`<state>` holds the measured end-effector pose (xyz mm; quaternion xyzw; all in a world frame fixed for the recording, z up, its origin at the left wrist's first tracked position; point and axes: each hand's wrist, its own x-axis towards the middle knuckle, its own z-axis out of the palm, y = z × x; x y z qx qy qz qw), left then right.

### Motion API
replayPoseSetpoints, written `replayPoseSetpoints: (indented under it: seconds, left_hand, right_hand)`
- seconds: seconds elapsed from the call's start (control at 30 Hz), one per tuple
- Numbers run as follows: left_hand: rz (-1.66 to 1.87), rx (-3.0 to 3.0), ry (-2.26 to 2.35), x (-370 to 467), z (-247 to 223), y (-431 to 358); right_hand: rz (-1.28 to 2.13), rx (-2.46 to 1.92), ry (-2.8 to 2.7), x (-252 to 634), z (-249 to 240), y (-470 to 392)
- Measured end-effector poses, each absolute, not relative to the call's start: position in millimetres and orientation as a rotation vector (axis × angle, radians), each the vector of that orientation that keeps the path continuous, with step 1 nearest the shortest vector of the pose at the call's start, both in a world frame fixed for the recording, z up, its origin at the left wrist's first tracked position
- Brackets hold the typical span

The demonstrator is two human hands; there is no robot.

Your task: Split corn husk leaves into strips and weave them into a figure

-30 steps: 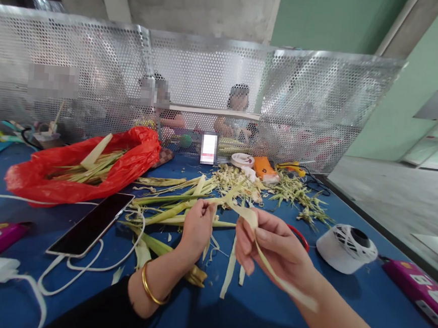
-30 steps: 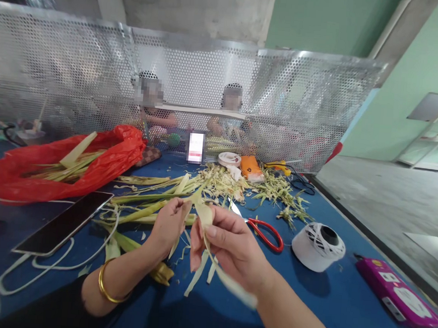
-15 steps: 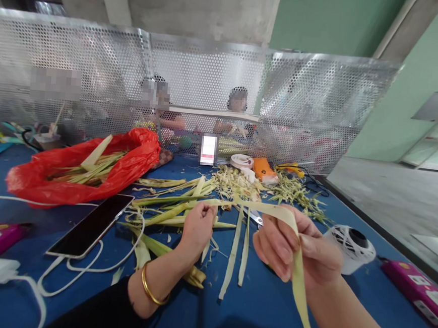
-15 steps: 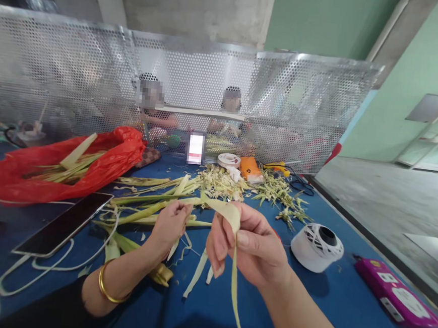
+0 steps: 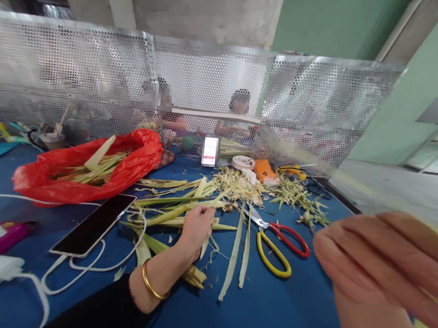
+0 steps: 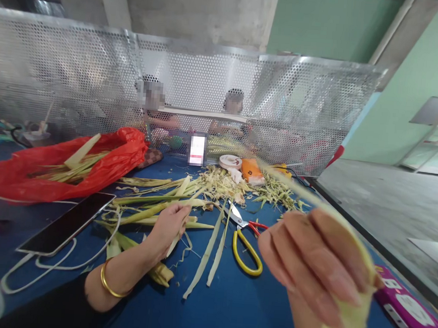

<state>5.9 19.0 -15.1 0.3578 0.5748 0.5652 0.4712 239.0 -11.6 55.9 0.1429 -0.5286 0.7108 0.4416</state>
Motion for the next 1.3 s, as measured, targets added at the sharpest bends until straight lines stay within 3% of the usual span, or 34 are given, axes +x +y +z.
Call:
replayPoseSetpoints:
  seconds: [0.07,0.1,0.17,0.3,0.4,0.5,0.77,0.83,0.93,1.0,1.13,1.3]
  left_hand:
    - [1.371,0.847,1.396,5,-14,19]
    - [1.361,0.830,1.390,5,-13,19]
    - [1.340,0.795,1.365,5,-12,18]
    - [1.326,0.769,1.274,4,-9,15]
    - [1.321,0.745,1.215,4,-6,12]
    - [1.320,0.719,1.193,5,-2,9]
    - [1.291,0.738,1.164,9,1,3]
    - [1.317,0.775,1.166,10,0,2]
    - [1.320,0.839,1.139,12,-1,2]
    - [1.302,0.855,1.111,12,-2,2]
    - [1.314,0.851,1.116,12,-3,4]
    - [1.237,0.940,1.113,13,3,0]
  right_hand:
    - [1.784,0.791,-1.078,241,63,-10]
    - [1.774,0.672,-0.991,239,66,-10]
    - [1.646,0.135,-0.913,230,69,-10]
    - [1.182,-1.063,-1.408,206,48,7]
    - [0.719,-1.544,-1.882,193,22,23]
    - [0.586,-1.761,-2.057,187,6,31]
    - [0.180,-1.727,-1.968,184,11,23]
    - [0.331,-1.513,-1.957,177,13,14]
    - [0.898,-1.222,-1.933,162,11,2]
    - [1.098,-1.165,-1.854,154,7,-2]
    - [1.154,-1.201,-1.714,154,-4,2]
    - [0.916,-1.248,-1.778,160,-3,6]
